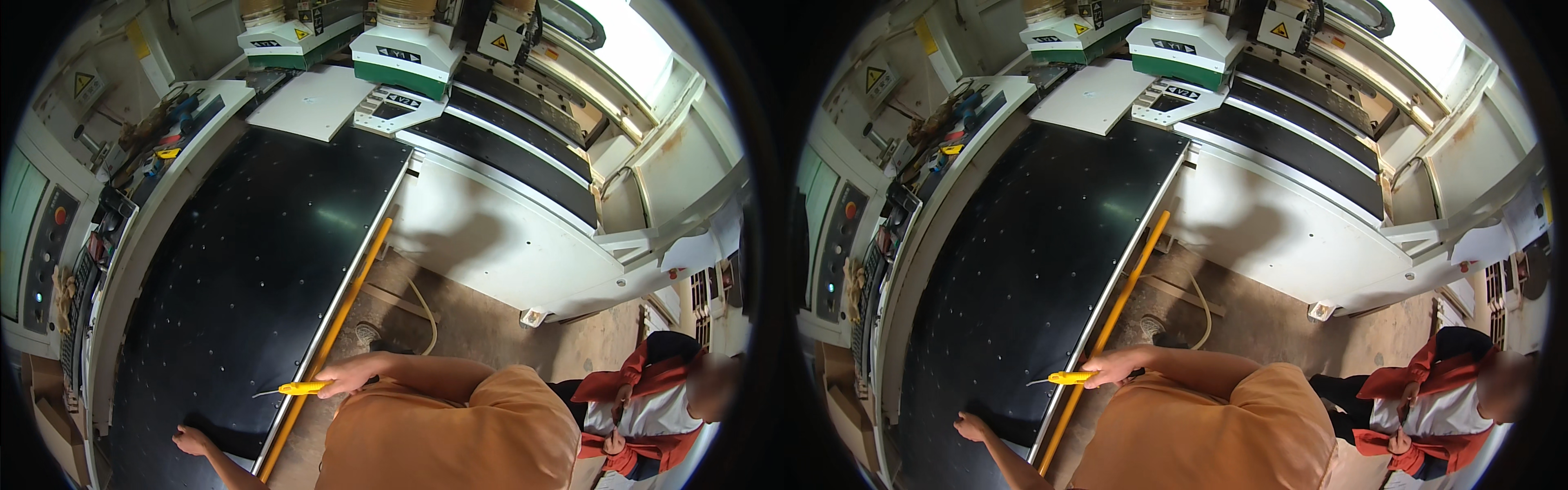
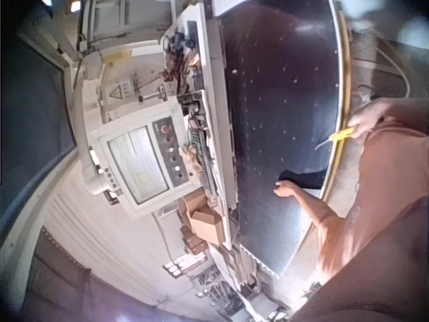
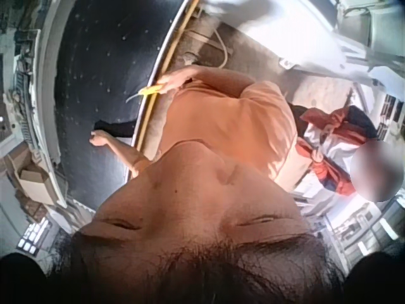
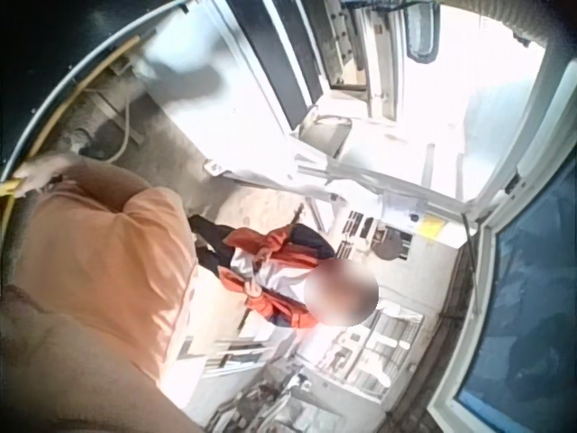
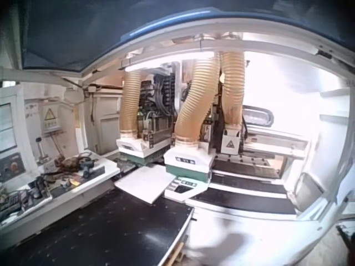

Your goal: The person repeatedly picks up white rectangular panels, scans their labels with a handheld barcode scanner, and places them on a machine table. They also use a yellow tool to adjust the machine and operate a computer keyboard and mouse. Finished panels are stacked on the floor.

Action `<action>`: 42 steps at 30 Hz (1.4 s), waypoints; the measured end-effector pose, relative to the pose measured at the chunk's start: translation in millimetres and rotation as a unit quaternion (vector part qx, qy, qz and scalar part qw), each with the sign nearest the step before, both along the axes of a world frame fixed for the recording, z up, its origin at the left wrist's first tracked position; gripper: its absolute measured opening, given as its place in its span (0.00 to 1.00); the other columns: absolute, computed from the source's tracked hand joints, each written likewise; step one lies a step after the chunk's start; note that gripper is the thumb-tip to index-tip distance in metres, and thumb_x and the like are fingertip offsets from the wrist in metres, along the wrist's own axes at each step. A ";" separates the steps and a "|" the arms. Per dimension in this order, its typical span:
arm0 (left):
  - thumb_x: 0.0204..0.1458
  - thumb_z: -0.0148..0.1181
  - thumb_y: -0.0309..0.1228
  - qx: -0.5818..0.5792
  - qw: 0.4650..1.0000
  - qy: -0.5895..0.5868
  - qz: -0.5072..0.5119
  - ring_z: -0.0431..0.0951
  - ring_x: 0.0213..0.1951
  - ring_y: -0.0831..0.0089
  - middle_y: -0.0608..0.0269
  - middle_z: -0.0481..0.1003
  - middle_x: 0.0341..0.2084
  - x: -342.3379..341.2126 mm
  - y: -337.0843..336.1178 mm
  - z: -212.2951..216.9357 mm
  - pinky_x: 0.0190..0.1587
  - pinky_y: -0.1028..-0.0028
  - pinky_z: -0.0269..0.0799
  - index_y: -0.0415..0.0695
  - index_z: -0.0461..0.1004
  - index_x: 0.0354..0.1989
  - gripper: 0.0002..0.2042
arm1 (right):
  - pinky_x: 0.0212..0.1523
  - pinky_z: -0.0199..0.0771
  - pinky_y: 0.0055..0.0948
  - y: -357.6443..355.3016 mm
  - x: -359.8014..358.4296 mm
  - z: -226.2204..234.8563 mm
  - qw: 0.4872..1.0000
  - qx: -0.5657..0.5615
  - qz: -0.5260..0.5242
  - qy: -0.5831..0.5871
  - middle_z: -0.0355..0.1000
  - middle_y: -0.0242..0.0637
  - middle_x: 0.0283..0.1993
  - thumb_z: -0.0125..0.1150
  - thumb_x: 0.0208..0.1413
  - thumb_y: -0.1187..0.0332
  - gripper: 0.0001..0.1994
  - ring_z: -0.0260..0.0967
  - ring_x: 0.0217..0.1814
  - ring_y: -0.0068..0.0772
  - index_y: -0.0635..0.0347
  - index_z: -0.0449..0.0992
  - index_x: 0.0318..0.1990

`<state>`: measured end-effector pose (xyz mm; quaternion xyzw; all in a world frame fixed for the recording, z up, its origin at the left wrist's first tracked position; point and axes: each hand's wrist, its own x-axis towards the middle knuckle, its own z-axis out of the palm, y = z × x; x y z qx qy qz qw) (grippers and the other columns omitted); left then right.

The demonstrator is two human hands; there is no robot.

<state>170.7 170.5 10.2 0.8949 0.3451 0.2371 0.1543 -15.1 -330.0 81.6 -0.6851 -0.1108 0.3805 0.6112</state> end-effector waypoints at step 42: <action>0.58 0.52 0.36 0.027 1.000 0.001 0.006 0.79 0.43 0.43 0.42 0.78 0.39 8.2 6.0 -2.7 0.46 0.49 0.73 0.36 0.76 0.42 0.15 | 0.34 0.71 0.35 16.8 10.6 10.8 0.993 -0.045 -0.058 -0.094 0.76 0.44 0.32 0.64 0.59 0.60 0.18 0.75 0.33 0.36 0.65 0.74 0.50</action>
